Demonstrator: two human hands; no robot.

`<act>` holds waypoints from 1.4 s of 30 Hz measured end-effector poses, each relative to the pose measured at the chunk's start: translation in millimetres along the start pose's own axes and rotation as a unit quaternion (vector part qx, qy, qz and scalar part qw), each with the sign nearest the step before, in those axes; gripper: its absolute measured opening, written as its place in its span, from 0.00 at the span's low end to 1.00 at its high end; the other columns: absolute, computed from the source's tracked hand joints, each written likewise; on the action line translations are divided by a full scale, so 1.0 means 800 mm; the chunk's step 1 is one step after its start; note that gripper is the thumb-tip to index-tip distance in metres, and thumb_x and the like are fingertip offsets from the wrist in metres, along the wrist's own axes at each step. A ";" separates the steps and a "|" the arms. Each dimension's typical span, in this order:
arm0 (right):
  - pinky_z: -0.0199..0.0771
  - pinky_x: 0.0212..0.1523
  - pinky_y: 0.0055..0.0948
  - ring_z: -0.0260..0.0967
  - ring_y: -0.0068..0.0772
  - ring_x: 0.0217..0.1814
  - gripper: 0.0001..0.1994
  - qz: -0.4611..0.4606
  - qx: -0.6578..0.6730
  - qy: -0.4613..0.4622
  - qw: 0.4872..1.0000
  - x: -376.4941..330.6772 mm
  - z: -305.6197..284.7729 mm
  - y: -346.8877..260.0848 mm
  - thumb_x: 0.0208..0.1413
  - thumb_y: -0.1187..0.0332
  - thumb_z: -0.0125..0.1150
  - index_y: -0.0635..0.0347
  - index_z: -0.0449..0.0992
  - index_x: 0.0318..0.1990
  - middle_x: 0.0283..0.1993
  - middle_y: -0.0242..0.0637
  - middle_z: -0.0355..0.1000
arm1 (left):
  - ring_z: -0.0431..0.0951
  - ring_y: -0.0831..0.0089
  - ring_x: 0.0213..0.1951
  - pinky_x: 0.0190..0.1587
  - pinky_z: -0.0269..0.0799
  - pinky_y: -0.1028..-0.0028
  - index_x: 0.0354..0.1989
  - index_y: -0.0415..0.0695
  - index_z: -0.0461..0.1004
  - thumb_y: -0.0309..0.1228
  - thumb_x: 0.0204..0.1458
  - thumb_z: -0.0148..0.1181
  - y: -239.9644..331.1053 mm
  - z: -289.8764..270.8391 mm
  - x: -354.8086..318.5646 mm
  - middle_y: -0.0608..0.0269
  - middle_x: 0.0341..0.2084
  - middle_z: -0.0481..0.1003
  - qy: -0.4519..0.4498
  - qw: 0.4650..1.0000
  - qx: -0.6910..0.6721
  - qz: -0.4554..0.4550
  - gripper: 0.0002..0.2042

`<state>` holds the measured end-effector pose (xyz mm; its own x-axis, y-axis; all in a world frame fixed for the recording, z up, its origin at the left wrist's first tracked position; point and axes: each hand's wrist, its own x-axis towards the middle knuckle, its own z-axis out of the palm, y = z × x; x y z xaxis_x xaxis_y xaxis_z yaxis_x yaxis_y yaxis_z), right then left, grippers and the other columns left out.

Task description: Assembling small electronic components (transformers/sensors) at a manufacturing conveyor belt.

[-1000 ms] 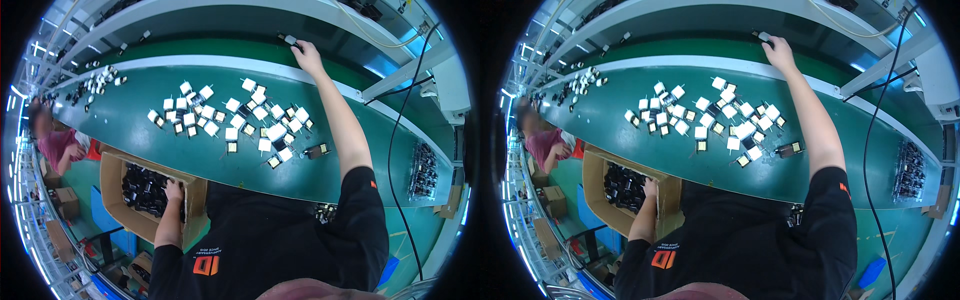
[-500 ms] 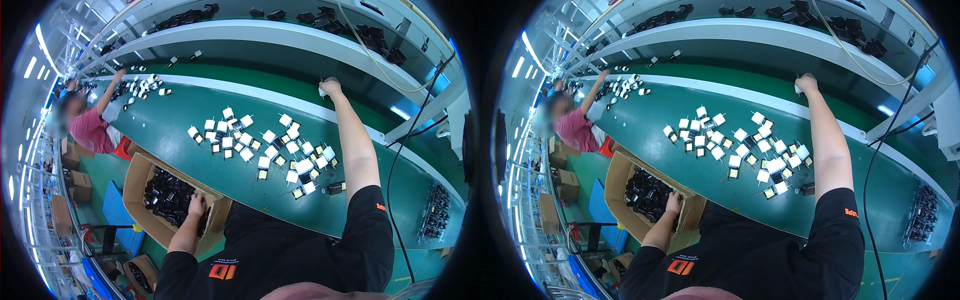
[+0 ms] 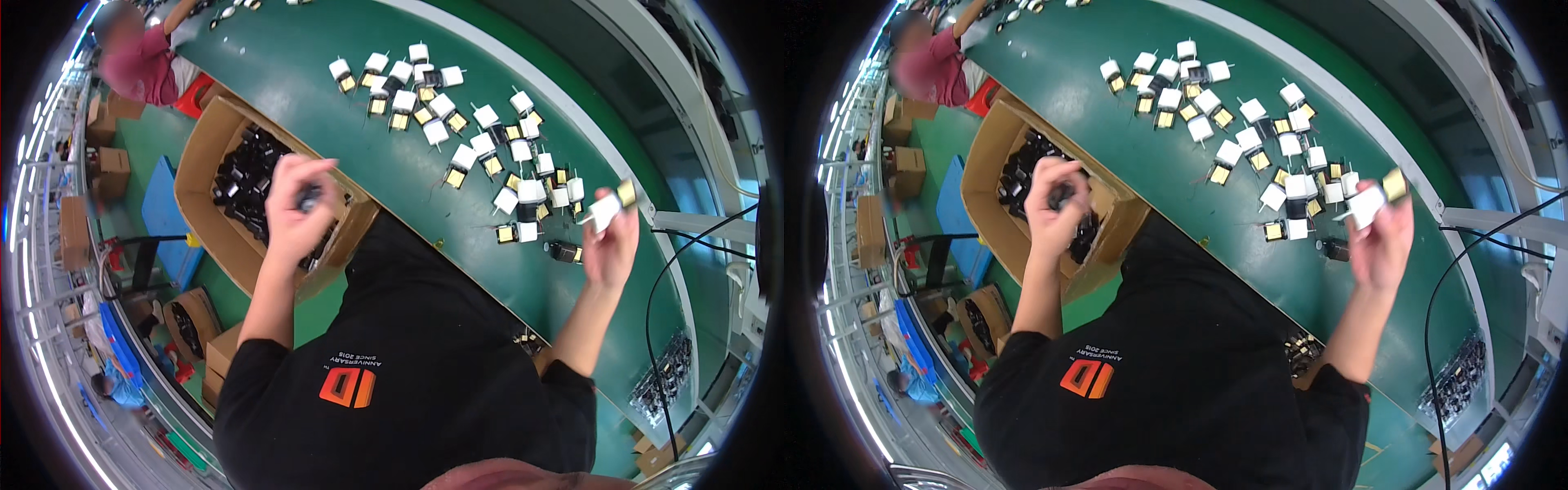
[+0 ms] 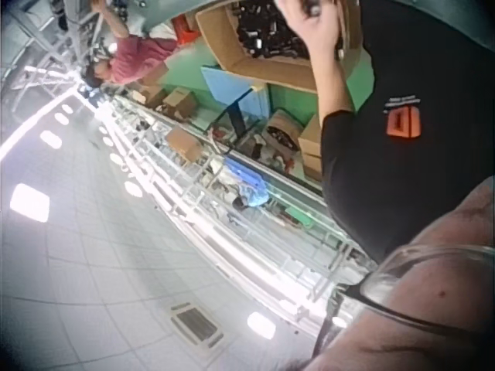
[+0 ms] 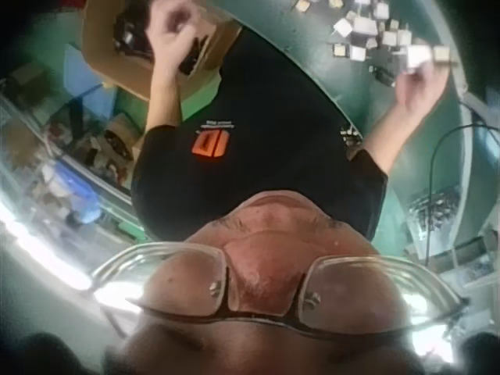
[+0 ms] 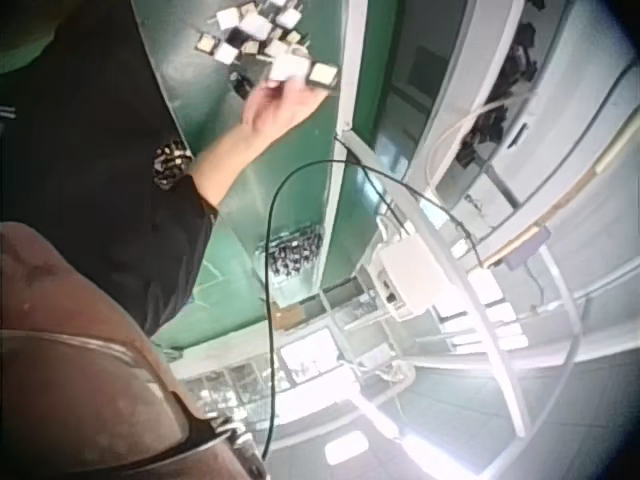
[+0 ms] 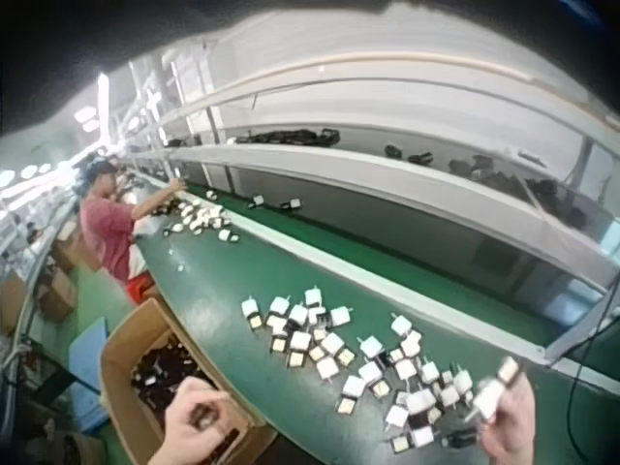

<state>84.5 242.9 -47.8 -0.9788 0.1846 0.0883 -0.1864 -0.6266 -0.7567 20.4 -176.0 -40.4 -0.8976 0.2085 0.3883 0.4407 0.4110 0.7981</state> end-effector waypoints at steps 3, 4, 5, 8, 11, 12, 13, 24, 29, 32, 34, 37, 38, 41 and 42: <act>0.74 0.27 0.24 0.71 0.31 0.36 0.28 -0.055 -0.012 0.003 0.998 -0.035 0.043 0.032 0.46 0.77 0.66 0.63 0.62 0.55 0.47 0.50 0.70 | 0.76 0.72 0.36 0.40 0.75 0.75 0.49 0.38 0.71 0.09 0.41 0.58 0.034 0.054 0.023 0.60 0.38 0.66 -0.128 0.957 -0.256 0.059 0.23; 0.77 0.28 0.26 0.72 0.32 0.36 0.26 -0.071 -0.037 -0.019 0.997 -0.041 0.045 0.045 0.43 0.78 0.67 0.64 0.65 0.52 0.47 0.51 0.70 | 0.77 0.70 0.38 0.42 0.76 0.74 0.49 0.38 0.72 0.08 0.40 0.60 0.039 0.068 0.031 0.60 0.39 0.66 -0.160 0.945 -0.271 0.092 0.24; 0.77 0.30 0.27 0.73 0.34 0.36 0.23 -0.103 -0.049 -0.023 0.993 -0.048 0.056 0.057 0.42 0.78 0.68 0.65 0.67 0.47 0.46 0.52 0.70 | 0.79 0.67 0.42 0.45 0.76 0.72 0.49 0.37 0.71 0.09 0.40 0.63 0.045 0.082 0.034 0.58 0.40 0.70 -0.179 0.921 -0.337 0.074 0.24; 0.77 0.39 0.32 0.75 0.35 0.39 0.22 -0.160 -0.119 -0.035 0.979 -0.068 0.075 0.068 0.40 0.79 0.71 0.64 0.68 0.44 0.40 0.50 0.74 | 0.79 0.66 0.42 0.44 0.77 0.72 0.48 0.37 0.72 0.11 0.42 0.65 0.058 0.114 0.036 0.55 0.42 0.73 -0.219 0.903 -0.366 0.057 0.22; 0.76 0.42 0.31 0.76 0.34 0.40 0.21 -0.183 -0.233 -0.032 0.955 -0.076 0.090 0.053 0.38 0.82 0.72 0.64 0.70 0.42 0.38 0.47 0.76 | 0.78 0.66 0.42 0.44 0.75 0.70 0.53 0.37 0.71 0.15 0.42 0.66 0.070 0.128 0.044 0.54 0.42 0.75 -0.282 0.906 -0.294 0.112 0.26; 0.77 0.41 0.29 0.76 0.31 0.40 0.20 -0.192 -0.288 -0.017 0.938 -0.077 0.091 0.047 0.39 0.80 0.72 0.65 0.72 0.42 0.38 0.44 0.76 | 0.78 0.63 0.41 0.43 0.74 0.69 0.56 0.37 0.69 0.15 0.42 0.66 0.076 0.131 0.047 0.53 0.40 0.76 -0.304 0.910 -0.240 0.150 0.28; 0.77 0.41 0.28 0.77 0.30 0.39 0.19 -0.188 -0.333 -0.006 0.924 -0.079 0.093 0.040 0.39 0.80 0.72 0.65 0.73 0.41 0.38 0.42 0.76 | 0.76 0.65 0.43 0.43 0.72 0.71 0.60 0.38 0.67 0.20 0.43 0.67 0.078 0.136 0.046 0.55 0.42 0.74 -0.312 0.909 -0.202 0.187 0.31; 0.77 0.41 0.25 0.77 0.25 0.38 0.18 -0.126 -0.477 0.044 0.869 -0.091 0.092 0.006 0.39 0.80 0.71 0.65 0.75 0.41 0.37 0.40 0.77 | 0.74 0.64 0.45 0.48 0.72 0.68 0.56 0.40 0.62 0.21 0.50 0.63 0.103 0.180 0.040 0.53 0.46 0.70 -0.395 0.884 -0.221 0.113 0.25; 0.74 0.39 0.22 0.73 0.21 0.38 0.18 -0.074 -0.343 0.053 0.935 -0.089 0.074 0.017 0.41 0.79 0.72 0.65 0.74 0.42 0.38 0.34 0.75 | 0.74 0.67 0.44 0.48 0.71 0.68 0.54 0.40 0.57 0.22 0.51 0.64 0.095 0.194 0.032 0.54 0.44 0.68 -0.378 0.874 -0.301 0.058 0.25; 0.71 0.40 0.20 0.70 0.16 0.38 0.17 -0.006 -0.260 0.059 0.964 -0.085 0.065 0.026 0.43 0.78 0.72 0.64 0.74 0.42 0.38 0.30 0.74 | 0.74 0.68 0.44 0.48 0.71 0.69 0.52 0.41 0.55 0.22 0.51 0.64 0.094 0.197 0.033 0.55 0.43 0.67 -0.374 0.872 -0.310 0.062 0.24; 0.71 0.41 0.21 0.70 0.16 0.41 0.17 -0.017 -0.272 0.046 0.961 -0.082 0.065 0.028 0.44 0.78 0.72 0.64 0.74 0.43 0.39 0.30 0.73 | 0.74 0.69 0.44 0.47 0.71 0.69 0.51 0.41 0.55 0.22 0.51 0.64 0.094 0.197 0.035 0.56 0.43 0.67 -0.379 0.877 -0.287 0.064 0.24; 0.72 0.45 0.23 0.70 0.20 0.45 0.24 0.016 -0.213 0.028 0.977 -0.078 0.047 0.047 0.44 0.78 0.70 0.64 0.71 0.51 0.45 0.34 0.71 | 0.74 0.69 0.43 0.47 0.70 0.70 0.51 0.40 0.56 0.22 0.51 0.64 0.095 0.197 0.038 0.55 0.44 0.67 -0.368 0.880 -0.293 0.070 0.24; 0.72 0.45 0.23 0.70 0.20 0.45 0.24 0.012 -0.212 0.029 0.977 -0.075 0.044 0.045 0.44 0.78 0.70 0.64 0.71 0.51 0.45 0.34 0.71 | 0.74 0.69 0.44 0.47 0.70 0.70 0.51 0.41 0.56 0.22 0.51 0.64 0.097 0.195 0.041 0.55 0.45 0.67 -0.375 0.881 -0.288 0.030 0.24; 0.75 0.50 0.30 0.70 0.31 0.51 0.36 -0.068 -0.089 0.052 0.992 -0.075 0.020 0.025 0.46 0.80 0.65 0.66 0.57 0.65 0.57 0.44 0.64 | 0.74 0.70 0.45 0.47 0.71 0.70 0.51 0.41 0.56 0.22 0.50 0.64 0.100 0.189 0.055 0.55 0.46 0.68 -0.391 0.880 -0.270 0.000 0.24; 0.74 0.50 0.30 0.70 0.30 0.53 0.32 -0.094 -0.158 0.051 0.982 -0.077 0.018 0.015 0.48 0.80 0.62 0.67 0.59 0.63 0.56 0.44 0.66 | 0.74 0.70 0.46 0.47 0.71 0.70 0.51 0.42 0.56 0.22 0.50 0.64 0.100 0.189 0.057 0.55 0.47 0.68 -0.396 0.882 -0.255 0.010 0.24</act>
<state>141.4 213.4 -53.1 -0.9134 0.3589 0.1922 -0.3115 -0.3120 -0.8976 15.4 0.4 -28.6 -0.5141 0.8490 0.1218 0.2140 -0.0106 0.9768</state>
